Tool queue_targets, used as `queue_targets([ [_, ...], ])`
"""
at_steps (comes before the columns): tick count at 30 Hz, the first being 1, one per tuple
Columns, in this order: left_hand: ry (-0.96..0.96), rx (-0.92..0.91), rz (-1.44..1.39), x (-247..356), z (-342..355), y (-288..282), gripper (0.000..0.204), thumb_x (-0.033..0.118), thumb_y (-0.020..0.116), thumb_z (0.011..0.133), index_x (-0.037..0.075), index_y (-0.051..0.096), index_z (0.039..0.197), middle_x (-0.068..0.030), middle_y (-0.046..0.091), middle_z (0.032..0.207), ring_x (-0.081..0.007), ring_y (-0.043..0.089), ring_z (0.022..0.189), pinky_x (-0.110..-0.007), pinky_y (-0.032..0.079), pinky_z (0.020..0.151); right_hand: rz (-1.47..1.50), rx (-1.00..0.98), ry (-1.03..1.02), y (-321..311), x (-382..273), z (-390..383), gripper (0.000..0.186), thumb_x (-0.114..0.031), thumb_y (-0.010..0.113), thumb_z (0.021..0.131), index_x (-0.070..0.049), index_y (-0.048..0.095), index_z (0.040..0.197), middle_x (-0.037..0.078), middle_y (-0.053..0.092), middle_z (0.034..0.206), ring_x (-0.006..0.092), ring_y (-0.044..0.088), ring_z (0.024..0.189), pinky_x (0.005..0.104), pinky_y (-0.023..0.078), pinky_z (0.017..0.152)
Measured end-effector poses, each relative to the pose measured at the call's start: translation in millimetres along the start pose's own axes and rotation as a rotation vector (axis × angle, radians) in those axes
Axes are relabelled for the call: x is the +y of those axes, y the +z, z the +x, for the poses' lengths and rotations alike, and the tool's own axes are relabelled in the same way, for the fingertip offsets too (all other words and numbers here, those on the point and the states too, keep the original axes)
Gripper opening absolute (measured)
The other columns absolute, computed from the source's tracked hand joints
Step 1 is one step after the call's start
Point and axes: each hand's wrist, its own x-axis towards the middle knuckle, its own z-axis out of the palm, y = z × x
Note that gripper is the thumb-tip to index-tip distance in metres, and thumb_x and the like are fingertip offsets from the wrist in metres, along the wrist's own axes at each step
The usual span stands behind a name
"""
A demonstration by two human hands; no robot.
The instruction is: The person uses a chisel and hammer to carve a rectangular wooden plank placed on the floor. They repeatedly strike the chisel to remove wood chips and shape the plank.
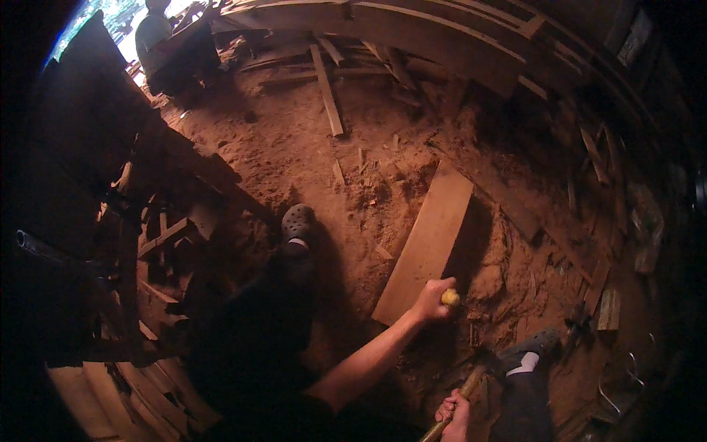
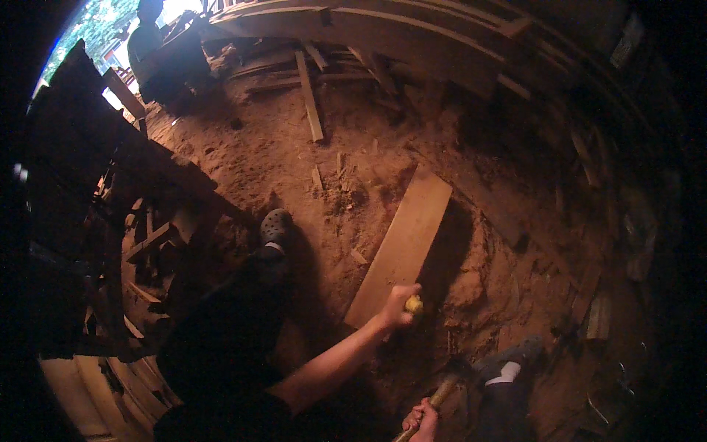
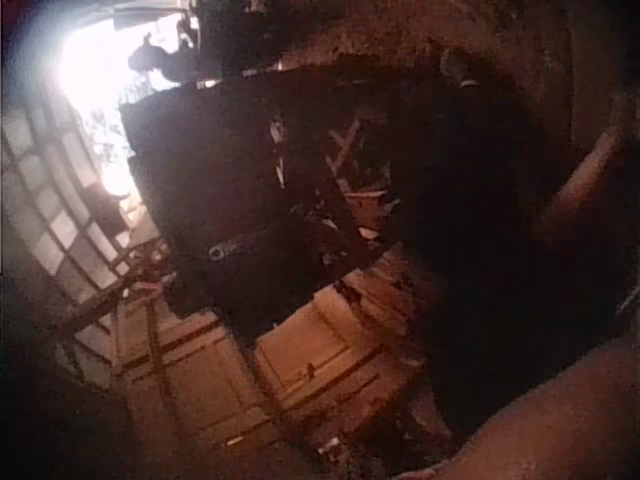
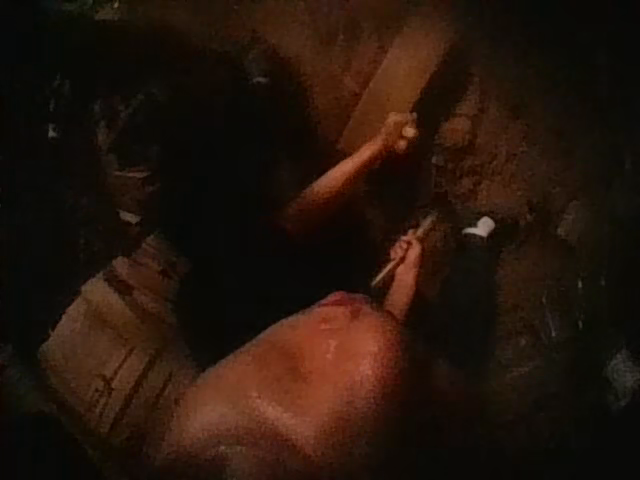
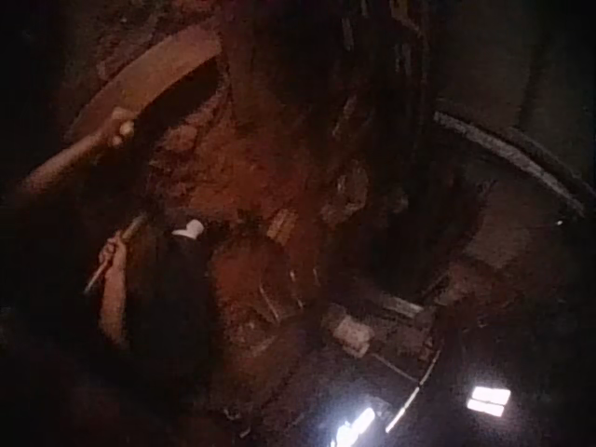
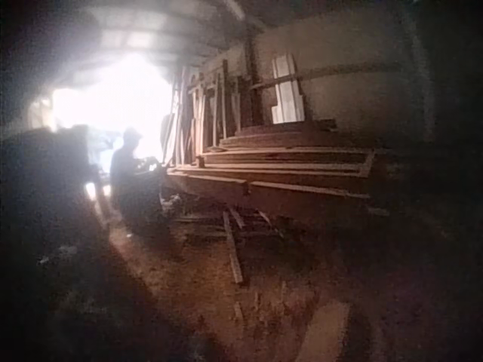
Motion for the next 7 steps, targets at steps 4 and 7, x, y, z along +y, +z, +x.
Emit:
queue_targets([
  [4, -0.279, -0.043, 0.030, 14.6, 31.8, 4.3, 0.031, 0.011, 0.062, 0.054, 0.002, 0.055, 0.083, -0.0214, 0.052, 0.067, -0.0382, 0.054, 0.064, -0.036, 0.043, 0.052, 0.005, 0.014, 0.025, 5.4, -2.2, -17.9, 0.012, -0.010, 0.051, 0.070, -0.015, 0.042, 0.075, -0.001, 0.032, 0.048, 0.0123, 0.029, 0.033, 0.0315, 0.030, 0.034],
  [7, 0.102, -0.165, 0.056, 39.5, 11.3, 22.0, 0.036, 0.012, 0.062, 0.054, 0.003, 0.057, 0.089, -0.0204, 0.056, 0.071, -0.0350, 0.058, 0.070, -0.039, 0.046, 0.059, 0.095, -0.002, 0.054, -19.8, 3.9, -12.3, 0.023, -0.009, 0.056, 0.067, -0.012, 0.043, 0.084, 0.000, 0.035, 0.049, 0.0136, 0.029, 0.033, 0.0339, 0.031, 0.032],
])
